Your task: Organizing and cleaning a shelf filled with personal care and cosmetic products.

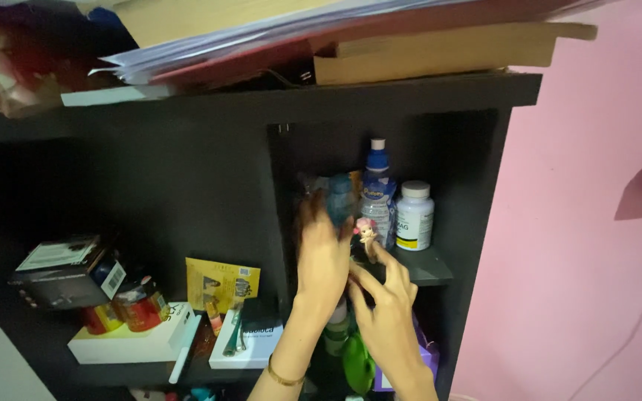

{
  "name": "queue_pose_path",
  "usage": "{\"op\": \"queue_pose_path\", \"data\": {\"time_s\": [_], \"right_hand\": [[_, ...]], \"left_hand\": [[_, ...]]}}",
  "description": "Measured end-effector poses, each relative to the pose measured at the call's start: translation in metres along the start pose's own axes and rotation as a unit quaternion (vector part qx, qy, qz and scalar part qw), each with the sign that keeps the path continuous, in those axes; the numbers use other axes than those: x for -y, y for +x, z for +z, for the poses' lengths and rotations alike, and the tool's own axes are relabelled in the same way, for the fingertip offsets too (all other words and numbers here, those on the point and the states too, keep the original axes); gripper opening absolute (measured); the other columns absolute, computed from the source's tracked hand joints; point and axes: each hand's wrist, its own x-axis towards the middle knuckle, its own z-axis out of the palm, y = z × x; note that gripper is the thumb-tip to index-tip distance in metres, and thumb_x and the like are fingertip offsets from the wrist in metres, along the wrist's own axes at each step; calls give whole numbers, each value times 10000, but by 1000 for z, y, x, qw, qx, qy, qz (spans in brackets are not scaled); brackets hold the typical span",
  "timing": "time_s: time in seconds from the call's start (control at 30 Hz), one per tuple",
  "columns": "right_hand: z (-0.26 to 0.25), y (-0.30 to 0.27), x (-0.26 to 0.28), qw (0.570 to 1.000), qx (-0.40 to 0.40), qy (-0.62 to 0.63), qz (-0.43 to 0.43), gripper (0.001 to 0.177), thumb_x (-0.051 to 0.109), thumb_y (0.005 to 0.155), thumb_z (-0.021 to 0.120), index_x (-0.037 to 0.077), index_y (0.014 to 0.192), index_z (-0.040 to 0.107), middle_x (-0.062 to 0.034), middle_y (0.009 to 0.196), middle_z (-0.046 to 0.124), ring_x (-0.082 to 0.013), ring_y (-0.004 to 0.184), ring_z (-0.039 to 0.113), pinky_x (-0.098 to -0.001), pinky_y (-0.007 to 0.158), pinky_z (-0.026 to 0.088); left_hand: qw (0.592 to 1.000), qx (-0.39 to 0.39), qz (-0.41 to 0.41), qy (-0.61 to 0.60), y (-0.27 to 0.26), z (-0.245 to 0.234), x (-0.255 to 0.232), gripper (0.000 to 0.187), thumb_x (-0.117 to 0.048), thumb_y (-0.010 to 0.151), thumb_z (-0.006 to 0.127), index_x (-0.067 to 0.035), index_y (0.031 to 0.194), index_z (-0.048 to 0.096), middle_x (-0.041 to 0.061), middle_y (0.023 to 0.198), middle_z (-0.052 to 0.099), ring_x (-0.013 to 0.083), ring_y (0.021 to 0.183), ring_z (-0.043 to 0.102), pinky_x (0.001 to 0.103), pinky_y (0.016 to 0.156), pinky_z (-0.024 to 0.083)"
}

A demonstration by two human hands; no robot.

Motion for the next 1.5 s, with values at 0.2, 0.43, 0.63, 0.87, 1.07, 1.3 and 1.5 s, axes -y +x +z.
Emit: {"op": "queue_pose_path", "data": {"time_s": [0.2, 0.43, 0.63, 0.87, 1.07, 1.3, 1.5], "right_hand": [[4, -2, -7, 1000, -6, -1, -7, 326, 135, 877, 693, 120, 1197, 754, -143, 1458, 535, -310, 1296, 509, -441, 1022, 375], [6, -2, -7, 1000, -1, -5, -3, 336, 125, 869, 692, 129, 1198, 756, -153, 1462, 530, -320, 1300, 509, -446, 1018, 375], [0, -1, 1, 1000, 18, -7, -3, 351, 129, 859, 701, 119, 1204, 759, -167, 1418, 550, -340, 1245, 520, -452, 988, 381], [6, -5, 6, 998, 25, -57, -31, 290, 152, 871, 710, 125, 1154, 767, -183, 1409, 567, -365, 1257, 513, -466, 983, 371], [11, -8, 11, 998, 12, -56, -36, 329, 124, 888, 703, 140, 1210, 767, -172, 1405, 590, -358, 1277, 528, -461, 982, 381], [20, -41, 34, 994, -70, 84, 14, 301, -11, 942, 703, 77, 1228, 737, -132, 1335, 675, -238, 1233, 675, -344, 1043, 522], [38, -78, 81, 958, 32, 278, 69, 543, -38, 828, 756, -19, 1351, 609, -111, 1316, 613, -184, 1197, 616, -293, 941, 531]], "left_hand": [[998, 17, -48, -22, -1, 1, -2, 514, -193, 892, 719, 43, 1314, 542, 271, 1280, 589, 447, 1154, 596, 468, 966, 494], [998, 9, -57, -37, 1, -18, -16, 520, -203, 900, 722, 17, 1330, 531, 256, 1256, 630, 442, 1136, 611, 468, 933, 510], [999, -14, 0, -45, -8, -48, -29, 496, -192, 946, 700, 23, 1352, 513, 233, 1210, 644, 429, 1128, 618, 482, 902, 520], [993, -70, 84, -52, -32, -76, -29, 470, -148, 978, 729, 40, 1355, 522, 208, 1260, 634, 388, 1151, 636, 433, 943, 543], [993, -46, 26, -102, -48, -111, -21, 494, -174, 963, 750, 25, 1362, 537, 197, 1240, 640, 348, 1124, 663, 408, 934, 554], [972, 28, -95, -211, -74, -145, 5, 542, -190, 919, 765, 5, 1373, 543, 158, 1255, 670, 244, 1095, 709, 359, 909, 584], [962, 85, -106, -235, -104, -177, 46, 554, -154, 891, 799, 16, 1358, 554, 159, 1259, 703, 253, 1141, 701, 358, 938, 559]]}}
